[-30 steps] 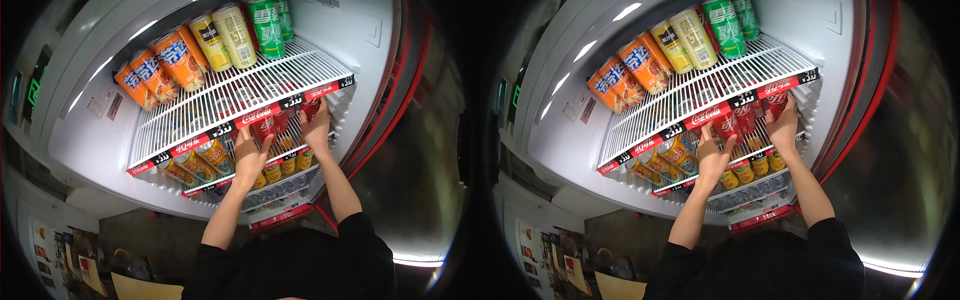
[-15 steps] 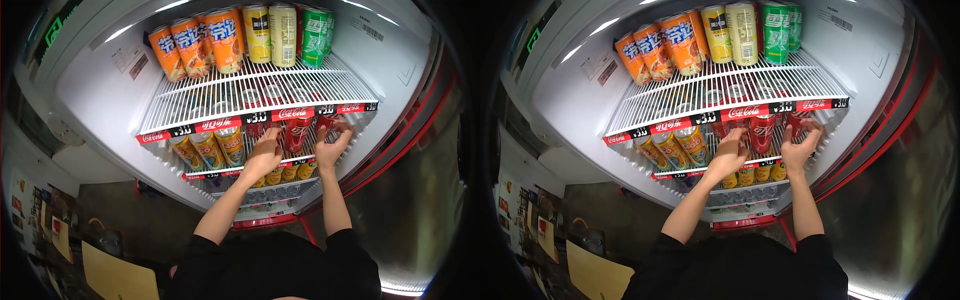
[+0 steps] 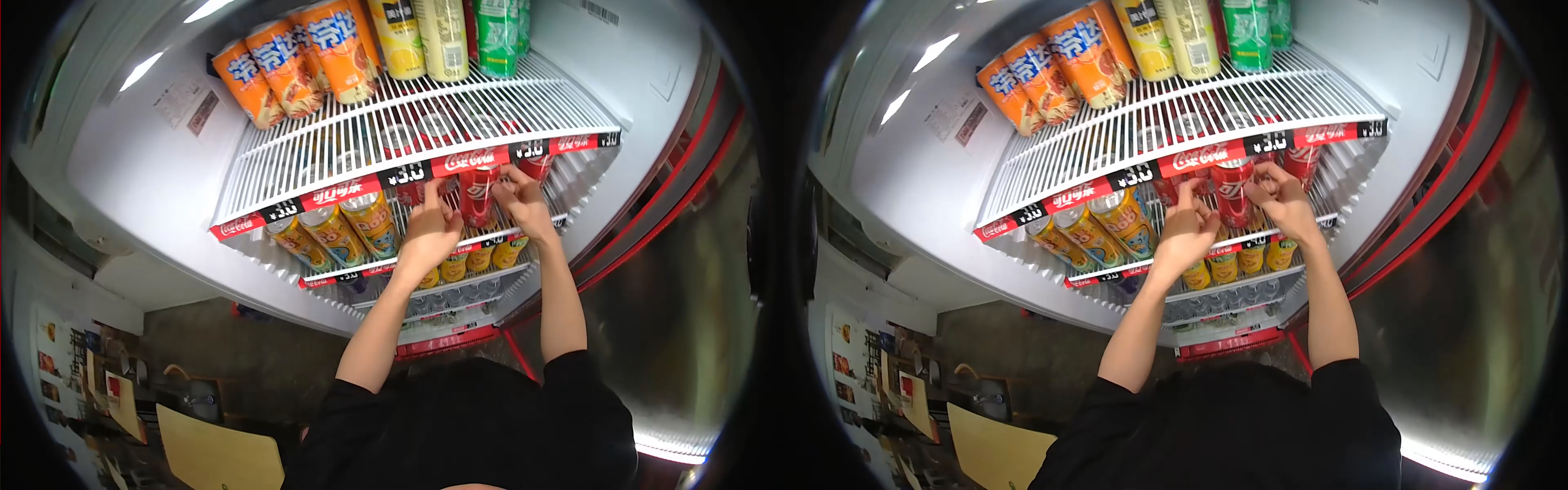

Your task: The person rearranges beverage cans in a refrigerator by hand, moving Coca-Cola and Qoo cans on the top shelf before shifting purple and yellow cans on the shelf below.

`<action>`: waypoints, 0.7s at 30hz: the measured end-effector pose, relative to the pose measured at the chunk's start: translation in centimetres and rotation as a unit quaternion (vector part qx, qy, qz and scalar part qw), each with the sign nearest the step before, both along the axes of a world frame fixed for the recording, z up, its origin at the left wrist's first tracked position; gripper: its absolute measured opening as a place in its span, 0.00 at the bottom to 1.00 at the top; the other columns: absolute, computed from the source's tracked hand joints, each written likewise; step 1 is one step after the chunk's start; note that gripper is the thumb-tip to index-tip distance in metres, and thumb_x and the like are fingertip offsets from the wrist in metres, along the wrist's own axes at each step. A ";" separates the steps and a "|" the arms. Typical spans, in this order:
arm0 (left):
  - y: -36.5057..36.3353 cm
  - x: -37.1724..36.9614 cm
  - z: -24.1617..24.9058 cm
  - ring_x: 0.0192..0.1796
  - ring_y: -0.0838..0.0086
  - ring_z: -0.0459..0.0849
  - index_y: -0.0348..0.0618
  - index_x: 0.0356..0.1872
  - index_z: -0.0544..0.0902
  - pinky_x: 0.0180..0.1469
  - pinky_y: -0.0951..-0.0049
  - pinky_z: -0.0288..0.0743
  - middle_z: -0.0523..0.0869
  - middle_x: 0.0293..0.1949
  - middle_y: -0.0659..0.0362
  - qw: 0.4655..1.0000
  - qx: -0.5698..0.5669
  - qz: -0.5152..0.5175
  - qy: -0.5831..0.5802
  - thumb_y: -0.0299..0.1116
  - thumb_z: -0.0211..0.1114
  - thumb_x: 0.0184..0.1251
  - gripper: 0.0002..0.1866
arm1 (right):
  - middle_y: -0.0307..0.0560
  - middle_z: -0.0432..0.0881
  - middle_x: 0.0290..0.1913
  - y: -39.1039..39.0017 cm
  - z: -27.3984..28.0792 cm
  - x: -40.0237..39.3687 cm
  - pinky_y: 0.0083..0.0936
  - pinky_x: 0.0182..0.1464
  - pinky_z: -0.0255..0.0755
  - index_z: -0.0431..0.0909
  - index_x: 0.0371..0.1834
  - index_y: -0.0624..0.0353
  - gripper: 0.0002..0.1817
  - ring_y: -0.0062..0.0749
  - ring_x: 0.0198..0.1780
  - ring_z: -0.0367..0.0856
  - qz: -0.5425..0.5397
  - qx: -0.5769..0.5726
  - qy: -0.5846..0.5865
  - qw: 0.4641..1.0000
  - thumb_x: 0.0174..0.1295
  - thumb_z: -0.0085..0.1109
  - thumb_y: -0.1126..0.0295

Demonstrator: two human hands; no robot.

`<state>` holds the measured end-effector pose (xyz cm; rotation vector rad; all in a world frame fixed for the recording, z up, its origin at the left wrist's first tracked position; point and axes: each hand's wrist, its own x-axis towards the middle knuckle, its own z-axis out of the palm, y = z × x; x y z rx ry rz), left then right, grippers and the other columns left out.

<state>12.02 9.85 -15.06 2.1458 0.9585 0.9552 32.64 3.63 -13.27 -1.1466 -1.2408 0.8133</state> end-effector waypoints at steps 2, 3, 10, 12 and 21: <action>-0.1 0.0 0.2 0.29 0.63 0.89 0.30 0.70 0.64 0.36 0.65 0.81 0.89 0.29 0.51 0.999 -0.024 0.001 -0.031 0.24 0.66 0.66 0.32 | 0.27 0.68 0.20 0.5 -0.7 0.1 0.21 0.28 0.54 0.81 0.46 0.67 0.17 0.10 0.25 0.61 -0.014 0.003 -0.050 0.999 0.70 0.68 0.61; -0.1 0.0 0.1 0.29 0.64 0.89 0.30 0.69 0.64 0.36 0.66 0.81 0.89 0.30 0.51 1.000 -0.007 0.005 -0.021 0.24 0.65 0.67 0.32 | 0.28 0.67 0.18 0.6 -0.8 0.1 0.22 0.27 0.55 0.82 0.44 0.68 0.19 0.11 0.24 0.61 -0.021 -0.001 -0.077 0.997 0.69 0.69 0.59; -0.2 0.0 0.3 0.27 0.61 0.88 0.24 0.74 0.61 0.39 0.64 0.81 0.87 0.22 0.54 0.998 0.034 0.045 0.023 0.28 0.66 0.67 0.38 | 0.36 0.71 0.17 0.3 -0.3 -0.8 0.26 0.27 0.62 0.84 0.44 0.69 0.22 0.16 0.22 0.67 -0.042 -0.029 -0.083 0.995 0.65 0.71 0.56; -0.1 0.0 0.5 0.27 0.59 0.88 0.24 0.76 0.60 0.40 0.64 0.80 0.86 0.21 0.54 0.999 0.009 0.037 0.037 0.29 0.65 0.66 0.39 | 0.36 0.71 0.17 0.3 -0.3 -0.5 0.26 0.26 0.63 0.83 0.47 0.69 0.25 0.16 0.21 0.67 -0.041 -0.021 -0.141 0.989 0.61 0.75 0.55; -0.1 0.0 0.4 0.40 0.48 0.86 0.38 0.64 0.77 0.47 0.52 0.80 0.84 0.31 0.48 0.998 0.017 0.023 0.060 0.27 0.61 0.65 0.25 | 0.38 0.76 0.18 0.2 0.3 -0.7 0.26 0.29 0.67 0.80 0.56 0.69 0.37 0.19 0.22 0.70 -0.039 -0.037 -0.233 0.971 0.51 0.82 0.52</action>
